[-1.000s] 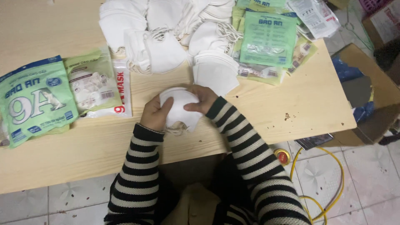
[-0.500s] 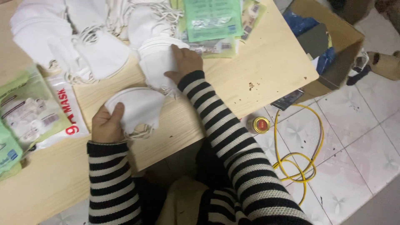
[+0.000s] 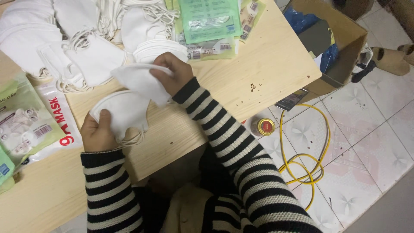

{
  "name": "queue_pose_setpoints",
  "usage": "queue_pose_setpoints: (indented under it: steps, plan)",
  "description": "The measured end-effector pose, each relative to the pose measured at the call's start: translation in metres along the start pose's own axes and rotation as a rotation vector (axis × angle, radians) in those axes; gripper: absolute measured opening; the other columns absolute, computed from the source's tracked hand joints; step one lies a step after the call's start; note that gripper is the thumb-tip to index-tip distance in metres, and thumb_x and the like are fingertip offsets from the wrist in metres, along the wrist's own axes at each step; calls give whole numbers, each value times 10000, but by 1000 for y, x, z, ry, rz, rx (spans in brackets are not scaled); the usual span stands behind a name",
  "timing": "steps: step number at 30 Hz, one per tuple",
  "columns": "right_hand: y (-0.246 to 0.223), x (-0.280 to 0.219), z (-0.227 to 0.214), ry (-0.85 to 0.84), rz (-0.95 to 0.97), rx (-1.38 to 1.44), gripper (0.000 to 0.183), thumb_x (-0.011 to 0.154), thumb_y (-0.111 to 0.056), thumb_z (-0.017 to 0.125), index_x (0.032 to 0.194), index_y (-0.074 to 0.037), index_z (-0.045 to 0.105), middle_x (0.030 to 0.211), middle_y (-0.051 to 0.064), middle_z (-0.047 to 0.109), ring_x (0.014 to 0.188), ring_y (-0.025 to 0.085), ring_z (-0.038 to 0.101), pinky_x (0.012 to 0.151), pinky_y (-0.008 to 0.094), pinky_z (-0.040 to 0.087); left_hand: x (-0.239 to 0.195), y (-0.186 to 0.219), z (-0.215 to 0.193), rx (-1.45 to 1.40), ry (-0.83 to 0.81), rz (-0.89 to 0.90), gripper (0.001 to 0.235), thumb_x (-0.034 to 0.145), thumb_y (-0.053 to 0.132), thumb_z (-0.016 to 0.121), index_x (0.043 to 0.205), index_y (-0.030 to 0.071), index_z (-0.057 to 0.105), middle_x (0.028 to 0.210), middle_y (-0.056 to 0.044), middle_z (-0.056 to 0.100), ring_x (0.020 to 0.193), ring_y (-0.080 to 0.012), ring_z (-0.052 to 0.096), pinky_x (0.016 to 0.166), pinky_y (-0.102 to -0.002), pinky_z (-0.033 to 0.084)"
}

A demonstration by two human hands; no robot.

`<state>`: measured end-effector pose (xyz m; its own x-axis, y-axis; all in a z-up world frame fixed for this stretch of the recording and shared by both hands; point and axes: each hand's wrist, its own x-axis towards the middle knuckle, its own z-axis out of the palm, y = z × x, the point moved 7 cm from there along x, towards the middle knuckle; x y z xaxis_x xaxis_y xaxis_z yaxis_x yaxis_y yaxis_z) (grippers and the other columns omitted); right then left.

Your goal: Fold and stack face masks on a work table

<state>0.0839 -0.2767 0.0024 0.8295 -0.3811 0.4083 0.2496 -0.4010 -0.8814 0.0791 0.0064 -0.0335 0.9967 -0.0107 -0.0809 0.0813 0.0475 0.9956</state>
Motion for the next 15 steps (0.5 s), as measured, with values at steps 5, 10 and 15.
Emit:
queue_pose_setpoints:
  steps: [5,10,15]
  plan:
    - [1,-1,13,-133,101,378,171,883,-233,823,1006,-202,708,808,13,757,807,122,728,819,304,593,8,-4,-13,51,36,86,124,1117,111,539,1184,79,637,959,-69,671,822,-120,658,785,-245,573]
    - [1,1,11,-180,213,617,186,905,-152,797,1038,-90,682,817,84,748,712,152,743,684,290,644,10,7,-19,151,53,184,126,1129,86,544,1196,91,651,949,-116,662,834,-139,628,777,-276,549]
    - [-12,-17,29,-344,320,724,203,934,-202,784,1068,-83,688,967,67,738,827,132,731,760,294,644,2,15,-19,163,125,234,122,1107,34,558,1186,41,649,973,-120,657,885,-147,602,799,-297,545]
